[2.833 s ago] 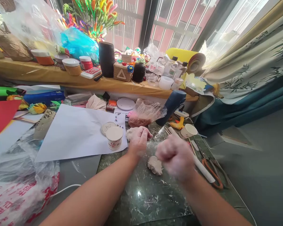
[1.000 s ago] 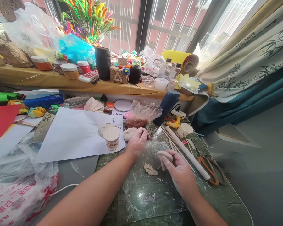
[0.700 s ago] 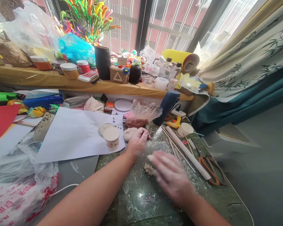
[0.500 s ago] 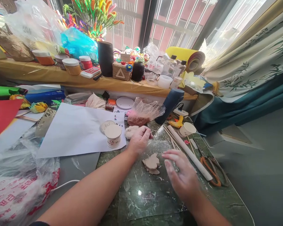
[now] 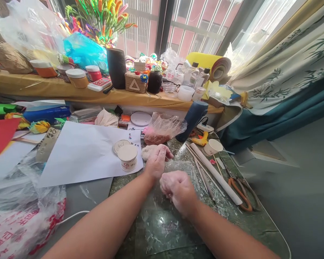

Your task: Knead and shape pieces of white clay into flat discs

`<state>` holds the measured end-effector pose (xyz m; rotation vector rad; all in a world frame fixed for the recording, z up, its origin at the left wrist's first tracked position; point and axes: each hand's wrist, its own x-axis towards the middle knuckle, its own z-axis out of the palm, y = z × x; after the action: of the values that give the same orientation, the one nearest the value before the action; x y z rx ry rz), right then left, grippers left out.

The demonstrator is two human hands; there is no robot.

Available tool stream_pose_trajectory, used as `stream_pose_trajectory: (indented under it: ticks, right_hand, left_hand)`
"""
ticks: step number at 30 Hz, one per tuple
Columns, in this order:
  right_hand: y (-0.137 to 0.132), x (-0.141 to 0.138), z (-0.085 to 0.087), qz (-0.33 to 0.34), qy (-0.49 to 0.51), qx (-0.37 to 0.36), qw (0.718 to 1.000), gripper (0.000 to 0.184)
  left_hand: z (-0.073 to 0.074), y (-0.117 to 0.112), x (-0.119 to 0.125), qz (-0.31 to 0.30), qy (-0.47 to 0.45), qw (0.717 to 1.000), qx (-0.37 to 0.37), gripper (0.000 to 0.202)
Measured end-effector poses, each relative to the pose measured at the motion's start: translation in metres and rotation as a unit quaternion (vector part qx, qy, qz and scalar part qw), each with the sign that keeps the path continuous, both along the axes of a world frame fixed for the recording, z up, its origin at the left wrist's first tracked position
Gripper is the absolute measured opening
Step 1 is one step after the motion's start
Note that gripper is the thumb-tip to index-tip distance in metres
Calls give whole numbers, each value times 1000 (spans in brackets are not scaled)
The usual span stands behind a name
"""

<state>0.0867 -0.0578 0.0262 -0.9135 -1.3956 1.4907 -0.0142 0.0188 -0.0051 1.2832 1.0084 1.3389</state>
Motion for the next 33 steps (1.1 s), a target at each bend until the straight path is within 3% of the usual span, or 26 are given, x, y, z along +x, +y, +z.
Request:
stream_pose_trajectory:
  ticks: [2,6,9,14,16,18,19,21,23,27,33]
  right_hand:
    - [0,3,1,-2,37,2,999,58]
    - [-3,4,0,3,-53,-7,999,59]
    - [-8,0,-8,2,-37,23,999,59]
    - [-10,2,-4,114,-153,79,978,53]
    - [-9,11,2,65,-194,105,973,42]
    - [-11,22,3,-38,-268,146,952,20]
    - [-13,28,1,-78,-322,163,929,26]
    - [-18,37,-8,-101,-433,181,877,72]
    - [-23,41,-20,-62,-510,190,837,91]
    - [-23,41,-34,-17,-557,200,806,70]
    - [-22,38,-38,-27,-558,234,796,51]
  left_hand:
    - [1,0,0,3,1,1000,-1,46]
    - [3,0,1,0,-1,1000,7,45]
    - [2,0,1,-2,-2,1000,11,44]
    - [3,-2,0,1,0,1000,13,42]
    - [4,-3,-1,-4,5,1000,11,42]
    - [6,-3,0,-4,10,1000,11,42]
    - [7,-3,0,-4,12,1000,11,42]
    - [8,-3,1,-6,13,1000,9,41]
    - [9,-3,1,-8,13,1000,6,40]
    - [9,-3,1,-12,28,1000,-6,40]
    - [4,-4,0,-31,31,999,0,39]
